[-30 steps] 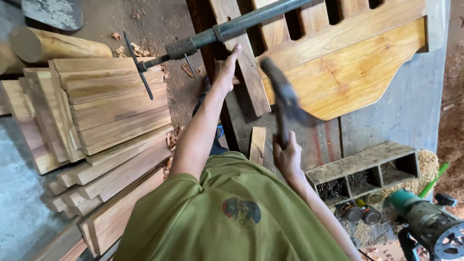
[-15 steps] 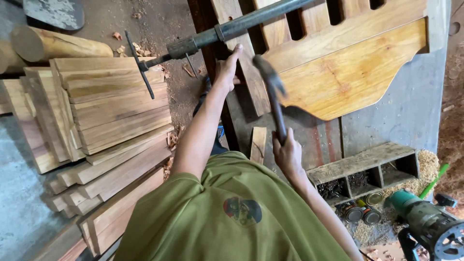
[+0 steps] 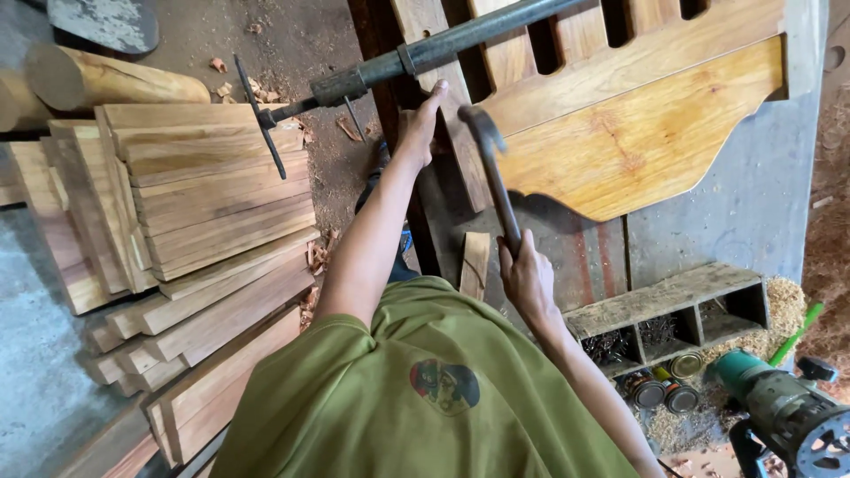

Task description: Hammering nails into a wooden furniture frame to secure slats

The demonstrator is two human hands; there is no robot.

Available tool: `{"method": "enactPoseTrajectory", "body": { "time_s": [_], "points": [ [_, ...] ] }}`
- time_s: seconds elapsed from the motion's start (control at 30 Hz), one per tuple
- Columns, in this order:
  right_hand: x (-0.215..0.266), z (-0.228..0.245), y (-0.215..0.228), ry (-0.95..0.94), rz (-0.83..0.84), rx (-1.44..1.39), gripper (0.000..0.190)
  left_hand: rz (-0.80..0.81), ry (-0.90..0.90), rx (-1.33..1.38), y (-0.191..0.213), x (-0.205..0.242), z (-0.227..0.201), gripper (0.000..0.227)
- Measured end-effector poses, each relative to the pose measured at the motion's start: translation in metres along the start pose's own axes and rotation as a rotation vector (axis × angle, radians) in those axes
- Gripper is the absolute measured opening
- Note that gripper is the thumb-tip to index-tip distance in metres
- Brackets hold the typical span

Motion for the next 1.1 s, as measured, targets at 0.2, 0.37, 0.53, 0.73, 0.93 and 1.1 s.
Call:
{"method": "enactPoseTrajectory", "body": {
  "time_s": [0.2,0.37,0.53,0.73,0.93,1.1],
  "points": [
    [0.023,-0.009,0.007,0.103,-0.012,0.063,0.032,-0.384,-0.539,-0.268,0.001,-0.010,0.028,0.095],
    [0.066,-0.079,-0.007,-0.267,-0.252,-0.126,0.034,-0.544,-1.498,-1.234,-0.010,0.007,0.053,0.070],
    [0.138,-0.169,-0.062,-0.243,-0.516,-0.105,0.038,-0.477,-1.812,-1.075,-0.006,0.020,0.080,0.048],
    [0.151,-0.301,-0.165,-0.520,-0.405,-0.043,0.063,-0.232,-1.796,-1.122,0.000,0.033,0.059,0.051],
    [0.163,-0.189,-0.116,-0.305,-0.510,-0.027,0.058,-0.226,-1.898,-1.052,-0.015,0.026,0.083,0.049],
    [0.137,-0.166,-0.016,0.020,-0.755,-0.027,0.030,-0.013,-1.871,-1.124,0.008,0.095,0.100,0.065]
  ]
}}
Point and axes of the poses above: each hand's wrist, its own x-axis away from the middle knuckle, its own y-axis out of the back of the hand, z = x × y, the point moved 2 cm from there along -x, towards the middle knuckle, and after that the axes turned 6 degrees about -z, right-handed, at the moved point
